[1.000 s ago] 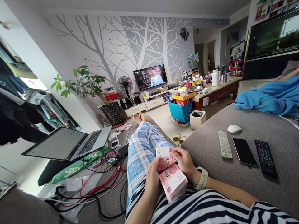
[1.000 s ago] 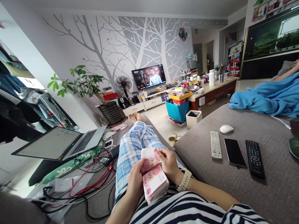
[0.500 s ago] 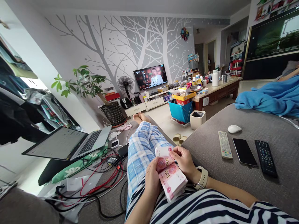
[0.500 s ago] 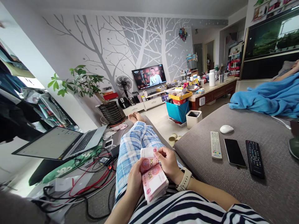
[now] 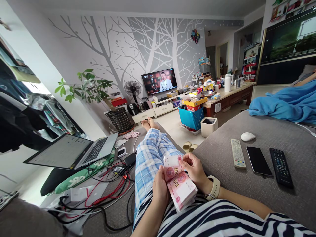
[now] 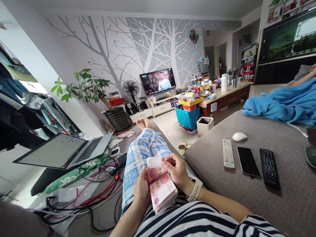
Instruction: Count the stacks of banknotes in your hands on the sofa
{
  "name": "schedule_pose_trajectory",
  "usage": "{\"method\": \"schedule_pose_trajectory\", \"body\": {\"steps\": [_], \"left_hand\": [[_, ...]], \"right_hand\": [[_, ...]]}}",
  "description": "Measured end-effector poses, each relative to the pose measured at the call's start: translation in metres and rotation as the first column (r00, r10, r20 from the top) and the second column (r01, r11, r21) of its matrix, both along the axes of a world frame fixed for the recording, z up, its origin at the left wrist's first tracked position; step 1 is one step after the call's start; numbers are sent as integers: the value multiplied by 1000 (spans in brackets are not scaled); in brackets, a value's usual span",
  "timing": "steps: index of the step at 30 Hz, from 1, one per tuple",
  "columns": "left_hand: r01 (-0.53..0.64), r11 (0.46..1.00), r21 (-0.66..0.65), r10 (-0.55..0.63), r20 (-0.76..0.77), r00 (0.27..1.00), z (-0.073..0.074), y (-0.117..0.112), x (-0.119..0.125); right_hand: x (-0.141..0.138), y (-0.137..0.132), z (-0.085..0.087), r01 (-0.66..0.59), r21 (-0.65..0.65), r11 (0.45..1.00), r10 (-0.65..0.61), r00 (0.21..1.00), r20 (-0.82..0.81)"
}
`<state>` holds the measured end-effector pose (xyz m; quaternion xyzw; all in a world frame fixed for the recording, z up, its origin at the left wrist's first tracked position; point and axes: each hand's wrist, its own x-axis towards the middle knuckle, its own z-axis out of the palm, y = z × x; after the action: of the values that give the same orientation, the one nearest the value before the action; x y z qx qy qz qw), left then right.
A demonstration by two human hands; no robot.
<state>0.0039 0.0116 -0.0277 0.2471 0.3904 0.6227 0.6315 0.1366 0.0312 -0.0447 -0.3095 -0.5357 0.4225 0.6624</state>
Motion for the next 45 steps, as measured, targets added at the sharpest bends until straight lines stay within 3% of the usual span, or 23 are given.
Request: {"method": "schedule_pose_trajectory", "body": {"steps": [6, 13, 22, 27, 29, 32, 37, 42, 45], "left_hand": [[-102, 994, -49, 101, -34, 994, 1, 0, 1], [-156, 988, -9, 155, -102, 983, 4, -4, 0], [-103, 994, 21, 104, -51, 993, 3, -4, 1], [-177, 981, 74, 189, -212, 959, -9, -1, -8], [-124, 988, 90, 143, -262, 954, -11, 0, -12], [67, 996, 60, -56, -172, 984, -6, -1, -12], [27, 1000, 8, -26, -126, 992, 5, -4, -6], [14, 999, -31, -17, -92, 996, 7, -2, -7], [-7, 998, -65, 4, -41, 999, 8, 2, -10]], "right_hand": [[0, 1, -2, -40, 51, 998, 41, 999, -26], [0, -3, 0, -104, 58, 993, 109, 991, -77], [0, -5, 1, -155, 38, 987, 158, 982, -107], [0, -9, 5, -173, 25, 985, 175, 977, -122], [1, -11, 8, -178, 27, 984, 180, 977, -113], [5, -14, 12, -233, 33, 972, 235, 970, -56], [19, -7, 10, -306, 82, 949, 298, 950, 97], [28, 4, 6, -219, 173, 960, 148, 925, 351], [30, 5, 8, -233, 259, 937, 86, 876, 475]]}}
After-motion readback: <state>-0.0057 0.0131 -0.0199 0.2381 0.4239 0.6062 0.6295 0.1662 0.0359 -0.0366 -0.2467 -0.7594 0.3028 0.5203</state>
